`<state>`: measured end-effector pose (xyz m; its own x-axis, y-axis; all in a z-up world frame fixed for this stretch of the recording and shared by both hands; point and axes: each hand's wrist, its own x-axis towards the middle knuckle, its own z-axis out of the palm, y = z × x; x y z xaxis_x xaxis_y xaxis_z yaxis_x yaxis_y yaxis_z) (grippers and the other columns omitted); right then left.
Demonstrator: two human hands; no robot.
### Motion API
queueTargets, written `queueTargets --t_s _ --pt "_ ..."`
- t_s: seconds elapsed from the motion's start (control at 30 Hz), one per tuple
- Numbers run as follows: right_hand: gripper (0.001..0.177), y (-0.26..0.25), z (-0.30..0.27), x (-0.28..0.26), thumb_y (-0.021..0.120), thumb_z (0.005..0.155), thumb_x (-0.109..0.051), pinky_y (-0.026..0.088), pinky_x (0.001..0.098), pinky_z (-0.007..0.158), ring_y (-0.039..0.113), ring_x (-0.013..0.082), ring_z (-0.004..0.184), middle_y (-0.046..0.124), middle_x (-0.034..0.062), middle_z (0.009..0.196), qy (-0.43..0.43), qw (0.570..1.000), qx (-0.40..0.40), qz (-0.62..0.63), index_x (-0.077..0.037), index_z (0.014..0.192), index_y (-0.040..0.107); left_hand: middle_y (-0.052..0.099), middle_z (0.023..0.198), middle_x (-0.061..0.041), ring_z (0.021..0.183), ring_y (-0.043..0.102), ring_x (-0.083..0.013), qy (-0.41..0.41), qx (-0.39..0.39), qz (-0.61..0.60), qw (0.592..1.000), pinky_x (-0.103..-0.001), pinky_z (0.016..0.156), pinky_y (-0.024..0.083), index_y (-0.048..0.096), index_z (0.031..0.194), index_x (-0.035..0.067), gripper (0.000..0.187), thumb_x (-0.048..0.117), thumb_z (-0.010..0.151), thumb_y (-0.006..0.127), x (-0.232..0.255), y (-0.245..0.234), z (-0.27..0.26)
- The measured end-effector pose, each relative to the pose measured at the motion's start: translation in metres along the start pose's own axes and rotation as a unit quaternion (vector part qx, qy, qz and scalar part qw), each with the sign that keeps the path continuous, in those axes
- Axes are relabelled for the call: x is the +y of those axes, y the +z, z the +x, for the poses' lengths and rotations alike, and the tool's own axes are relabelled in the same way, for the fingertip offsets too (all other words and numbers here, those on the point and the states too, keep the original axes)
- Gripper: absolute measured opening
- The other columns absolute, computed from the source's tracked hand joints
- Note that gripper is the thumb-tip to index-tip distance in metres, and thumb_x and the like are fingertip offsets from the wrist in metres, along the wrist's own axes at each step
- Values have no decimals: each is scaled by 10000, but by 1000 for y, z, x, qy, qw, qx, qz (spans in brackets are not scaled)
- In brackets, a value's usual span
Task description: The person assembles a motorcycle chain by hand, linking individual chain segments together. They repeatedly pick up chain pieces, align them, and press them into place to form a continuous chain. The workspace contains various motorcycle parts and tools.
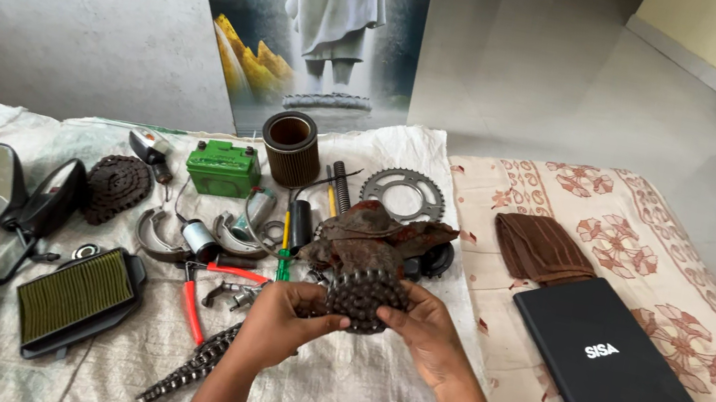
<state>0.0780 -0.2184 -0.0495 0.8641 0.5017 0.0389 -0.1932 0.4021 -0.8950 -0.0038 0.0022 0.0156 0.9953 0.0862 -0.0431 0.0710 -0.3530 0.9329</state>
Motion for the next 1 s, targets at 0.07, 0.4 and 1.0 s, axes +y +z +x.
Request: queueTargets --t_s 0.07,0.4,1.0 --pt "420 9 0 6 886 721 -184 609 353 901 743 161 982 799 49 1042 9 999 -2 42 -69 1101 747 657 604 11 497 468 -65 13 5 -8 1000 -282 457 364 767 770 -8 245 196 754 902 0 -2 0" --pt "239 -11 1 6 866 750 -139 667 347 784 762 169 859 812 85 939 39 982 -50 -177 -47 955 785 788 809 -67 644 695 -142 29 -45 149 987 -310 611 563 796 904 52 322 158 635 939 17 -6 -7" --pt "294 -15 -14 -24 892 724 -108 572 273 695 671 78 732 789 28 846 136 914 -71 -376 18 951 753 770 878 -151 780 745 -275 111 -130 226 959 -360 738 567 760 934 19 335 178 682 914 -15 14 4"
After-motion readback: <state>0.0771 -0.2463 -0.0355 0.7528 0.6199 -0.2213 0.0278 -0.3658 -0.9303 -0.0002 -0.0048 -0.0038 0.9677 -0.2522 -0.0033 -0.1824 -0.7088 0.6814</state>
